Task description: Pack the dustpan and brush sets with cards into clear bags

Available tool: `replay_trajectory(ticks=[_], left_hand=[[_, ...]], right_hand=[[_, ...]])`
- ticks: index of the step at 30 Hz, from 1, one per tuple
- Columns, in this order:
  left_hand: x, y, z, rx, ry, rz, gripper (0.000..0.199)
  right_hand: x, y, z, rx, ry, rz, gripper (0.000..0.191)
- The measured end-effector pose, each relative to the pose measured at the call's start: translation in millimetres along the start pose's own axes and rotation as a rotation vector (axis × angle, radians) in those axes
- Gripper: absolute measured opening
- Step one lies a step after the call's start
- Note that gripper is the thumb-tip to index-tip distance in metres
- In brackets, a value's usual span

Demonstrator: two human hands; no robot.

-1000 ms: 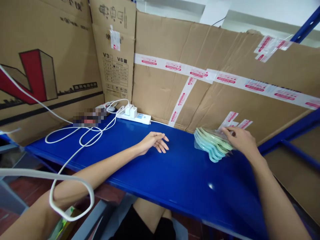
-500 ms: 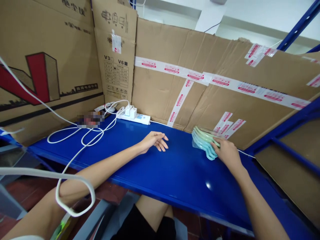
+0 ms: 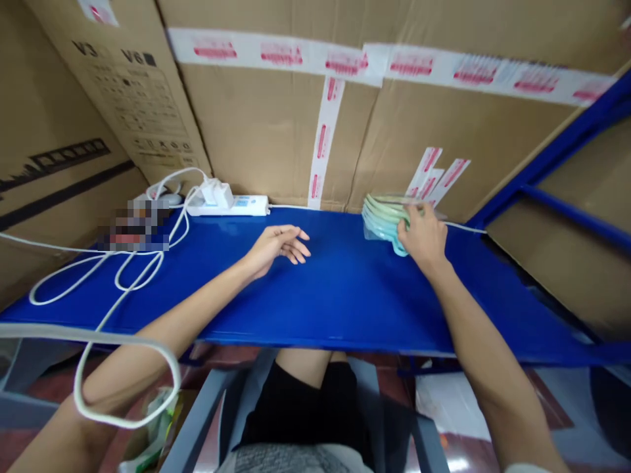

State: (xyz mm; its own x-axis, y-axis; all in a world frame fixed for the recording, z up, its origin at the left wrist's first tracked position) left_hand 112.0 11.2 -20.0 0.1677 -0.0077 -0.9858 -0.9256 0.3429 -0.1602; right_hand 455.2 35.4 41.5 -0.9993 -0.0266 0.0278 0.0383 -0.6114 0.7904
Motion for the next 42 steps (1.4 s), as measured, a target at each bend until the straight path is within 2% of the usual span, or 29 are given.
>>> replay_trajectory(ticks=[3,8,12,17,30,42], left_hand=[[-2,-1.0,-2,-0.007,-0.003,0.028,0.032],[-3,-1.4,-3,-0.022,0.017,0.068,0.032],[-2,1.0,-2,-0.045,0.015,0.081,0.03],[-2,3.3,-1,-0.054,0.006,0.08,0.028],[-1,4.1,1,-0.057,0.011,0.065,0.027],[-2,3.0,1,-0.036,0.005,0.06,0.026]], right_hand=[[-8,2,-4,-0.004,-0.053,0.029,0.048],[-4,7,-9,0.148,-0.167,-0.039,0.058],[2,9,-15,0.224,-0.202,-0.059,0.069],[3,8,-19,0.288,-0.205,-0.114,0.065],[3,10,-18,0.26,-0.156,-0.09,0.066],[3,9,-15,0.278,-0.157,-0.103,0.082]])
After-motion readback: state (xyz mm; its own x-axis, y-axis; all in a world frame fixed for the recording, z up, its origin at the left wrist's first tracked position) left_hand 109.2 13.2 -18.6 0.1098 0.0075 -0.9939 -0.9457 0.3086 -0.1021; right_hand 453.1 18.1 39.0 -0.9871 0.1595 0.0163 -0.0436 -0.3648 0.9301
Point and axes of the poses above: each hand's wrist, its own z-axis towards the middle knuckle, its own y-axis out of the back of the hand, x = y × z, the point moved 5 cm from there along z, towards the middle knuckle, and after that the axes turned 1 degree about x, right-handed, at the moved point
